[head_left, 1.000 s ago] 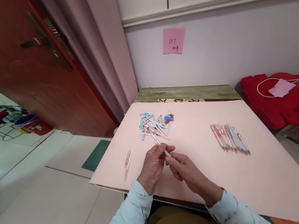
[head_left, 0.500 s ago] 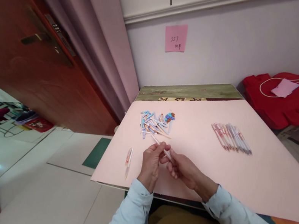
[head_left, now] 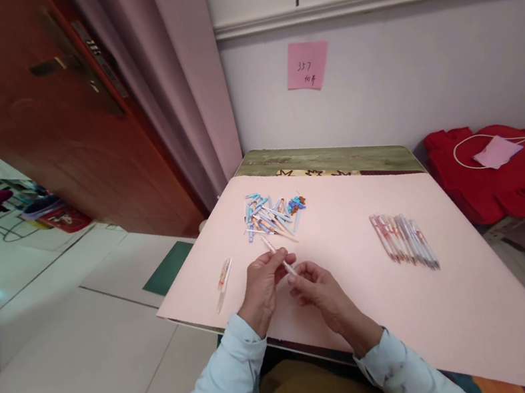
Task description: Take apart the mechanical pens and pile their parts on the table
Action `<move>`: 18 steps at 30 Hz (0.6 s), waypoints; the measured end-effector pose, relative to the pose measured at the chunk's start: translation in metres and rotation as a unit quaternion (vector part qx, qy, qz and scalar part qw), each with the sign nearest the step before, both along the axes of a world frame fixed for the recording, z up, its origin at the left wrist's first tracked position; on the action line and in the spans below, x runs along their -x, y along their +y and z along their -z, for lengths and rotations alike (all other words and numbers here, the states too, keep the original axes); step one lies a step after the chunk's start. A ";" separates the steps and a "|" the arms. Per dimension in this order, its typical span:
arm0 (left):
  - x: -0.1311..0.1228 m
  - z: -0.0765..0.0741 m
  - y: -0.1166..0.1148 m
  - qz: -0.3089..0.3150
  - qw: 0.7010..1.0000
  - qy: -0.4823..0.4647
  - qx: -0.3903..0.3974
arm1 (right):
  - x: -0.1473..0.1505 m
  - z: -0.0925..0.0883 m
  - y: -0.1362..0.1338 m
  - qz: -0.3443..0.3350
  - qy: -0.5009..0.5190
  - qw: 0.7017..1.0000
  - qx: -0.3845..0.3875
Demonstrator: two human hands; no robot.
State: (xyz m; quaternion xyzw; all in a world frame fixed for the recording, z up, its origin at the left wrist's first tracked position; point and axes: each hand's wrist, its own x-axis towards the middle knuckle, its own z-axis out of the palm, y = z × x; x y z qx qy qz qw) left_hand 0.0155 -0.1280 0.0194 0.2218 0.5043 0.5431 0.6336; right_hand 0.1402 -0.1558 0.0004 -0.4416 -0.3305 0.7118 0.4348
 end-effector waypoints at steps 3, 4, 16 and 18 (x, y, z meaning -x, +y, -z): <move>0.000 0.003 0.000 -0.015 1.000 -0.006 0.009 | -0.001 0.001 0.000 0.021 -0.019 0.999 -0.015; 0.000 0.004 0.000 -0.018 1.000 -0.006 0.009 | 0.000 0.002 0.000 0.019 -0.020 1.000 -0.013; 0.009 0.005 -0.001 -0.034 0.999 -0.003 0.003 | 0.008 0.006 0.001 -0.004 0.007 1.000 0.022; 0.011 0.006 -0.001 -0.039 0.999 -0.004 0.004 | 0.010 0.006 0.000 -0.009 0.019 1.000 0.022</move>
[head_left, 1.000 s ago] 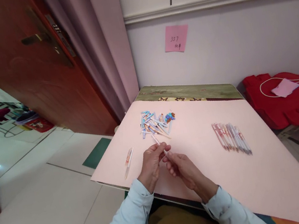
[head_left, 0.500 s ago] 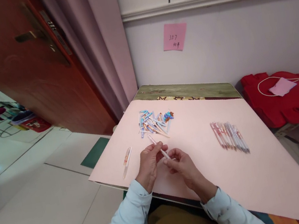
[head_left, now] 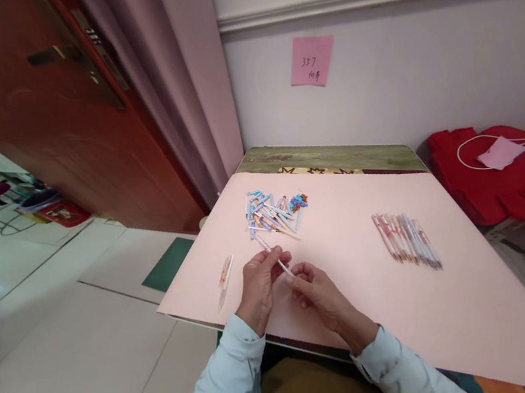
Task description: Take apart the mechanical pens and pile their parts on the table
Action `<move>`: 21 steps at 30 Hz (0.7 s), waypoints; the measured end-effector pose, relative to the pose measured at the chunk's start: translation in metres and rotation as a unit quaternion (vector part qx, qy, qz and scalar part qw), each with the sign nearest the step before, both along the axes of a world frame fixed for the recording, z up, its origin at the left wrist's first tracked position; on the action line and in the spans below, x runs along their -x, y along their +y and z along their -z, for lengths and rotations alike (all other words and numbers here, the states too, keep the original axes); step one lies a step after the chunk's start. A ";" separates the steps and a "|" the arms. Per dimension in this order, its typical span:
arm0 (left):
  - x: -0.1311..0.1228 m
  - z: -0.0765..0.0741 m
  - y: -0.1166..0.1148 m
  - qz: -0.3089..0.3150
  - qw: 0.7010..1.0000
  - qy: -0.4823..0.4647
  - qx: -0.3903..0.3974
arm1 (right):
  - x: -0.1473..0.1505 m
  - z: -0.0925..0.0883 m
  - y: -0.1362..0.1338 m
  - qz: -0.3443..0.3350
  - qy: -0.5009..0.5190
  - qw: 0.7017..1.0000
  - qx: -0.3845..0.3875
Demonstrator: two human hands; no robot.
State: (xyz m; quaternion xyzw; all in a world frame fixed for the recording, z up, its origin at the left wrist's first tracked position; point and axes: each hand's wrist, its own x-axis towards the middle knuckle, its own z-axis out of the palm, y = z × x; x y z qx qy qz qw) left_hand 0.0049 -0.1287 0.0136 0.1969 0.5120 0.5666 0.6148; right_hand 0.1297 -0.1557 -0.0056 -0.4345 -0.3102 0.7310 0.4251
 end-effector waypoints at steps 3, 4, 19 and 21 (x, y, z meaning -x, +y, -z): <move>0.006 -0.002 0.002 -0.003 1.000 -0.003 -0.007 | 0.002 0.000 -0.001 -0.030 0.002 1.000 -0.007; 0.010 -0.003 0.004 -0.010 1.000 -0.003 -0.012 | 0.003 0.000 -0.001 -0.037 -0.006 0.999 -0.009; 0.141 -0.001 0.005 0.058 0.729 0.676 0.091 | 0.040 0.002 0.038 -0.154 -0.300 0.934 -0.114; 0.145 0.001 -0.003 0.093 0.661 0.735 0.118 | 0.052 0.003 0.043 -0.157 -0.364 0.903 -0.165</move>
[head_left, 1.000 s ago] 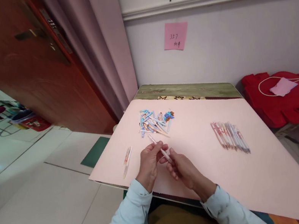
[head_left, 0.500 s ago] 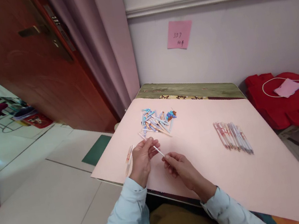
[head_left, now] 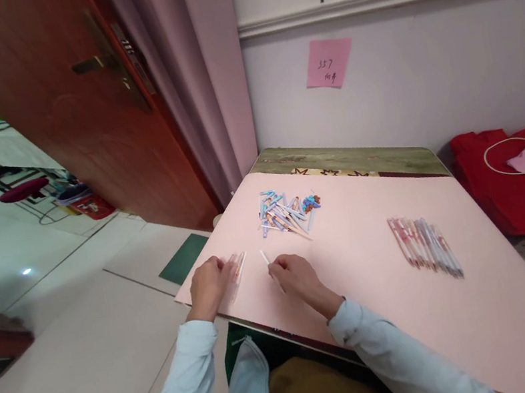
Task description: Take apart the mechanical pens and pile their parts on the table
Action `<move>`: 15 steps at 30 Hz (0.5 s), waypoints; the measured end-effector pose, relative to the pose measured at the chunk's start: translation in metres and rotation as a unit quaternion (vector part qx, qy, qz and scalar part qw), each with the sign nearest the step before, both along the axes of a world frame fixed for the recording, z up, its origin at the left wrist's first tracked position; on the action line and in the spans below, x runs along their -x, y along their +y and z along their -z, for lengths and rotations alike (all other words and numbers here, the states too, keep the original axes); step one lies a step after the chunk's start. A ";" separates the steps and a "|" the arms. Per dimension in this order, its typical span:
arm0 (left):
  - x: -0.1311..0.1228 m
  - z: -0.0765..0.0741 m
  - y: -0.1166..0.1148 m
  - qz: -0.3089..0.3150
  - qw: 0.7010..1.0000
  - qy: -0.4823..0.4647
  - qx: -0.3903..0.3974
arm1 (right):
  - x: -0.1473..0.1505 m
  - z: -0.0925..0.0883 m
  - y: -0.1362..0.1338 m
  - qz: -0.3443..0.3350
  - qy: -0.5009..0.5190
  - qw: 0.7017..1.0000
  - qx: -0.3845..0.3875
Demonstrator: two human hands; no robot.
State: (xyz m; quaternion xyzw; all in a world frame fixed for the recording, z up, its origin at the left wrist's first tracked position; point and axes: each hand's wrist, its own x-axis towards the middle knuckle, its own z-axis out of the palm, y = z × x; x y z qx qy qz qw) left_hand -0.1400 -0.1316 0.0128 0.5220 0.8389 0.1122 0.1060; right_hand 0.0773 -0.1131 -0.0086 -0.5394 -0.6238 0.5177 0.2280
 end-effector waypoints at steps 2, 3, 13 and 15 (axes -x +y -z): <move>-0.003 0.001 -0.007 0.003 0.999 0.037 0.027 | 0.013 0.002 0.003 -0.011 -0.023 0.999 -0.030; -0.006 0.002 -0.010 0.002 0.998 0.046 0.036 | 0.019 0.003 0.005 -0.013 -0.022 0.999 -0.033; -0.005 0.005 -0.011 0.021 0.998 0.054 0.016 | -0.005 0.021 -0.002 0.023 0.053 0.998 -0.017; -0.001 0.009 -0.008 0.023 0.998 0.050 0.015 | -0.041 0.017 -0.003 0.056 0.038 0.997 -0.028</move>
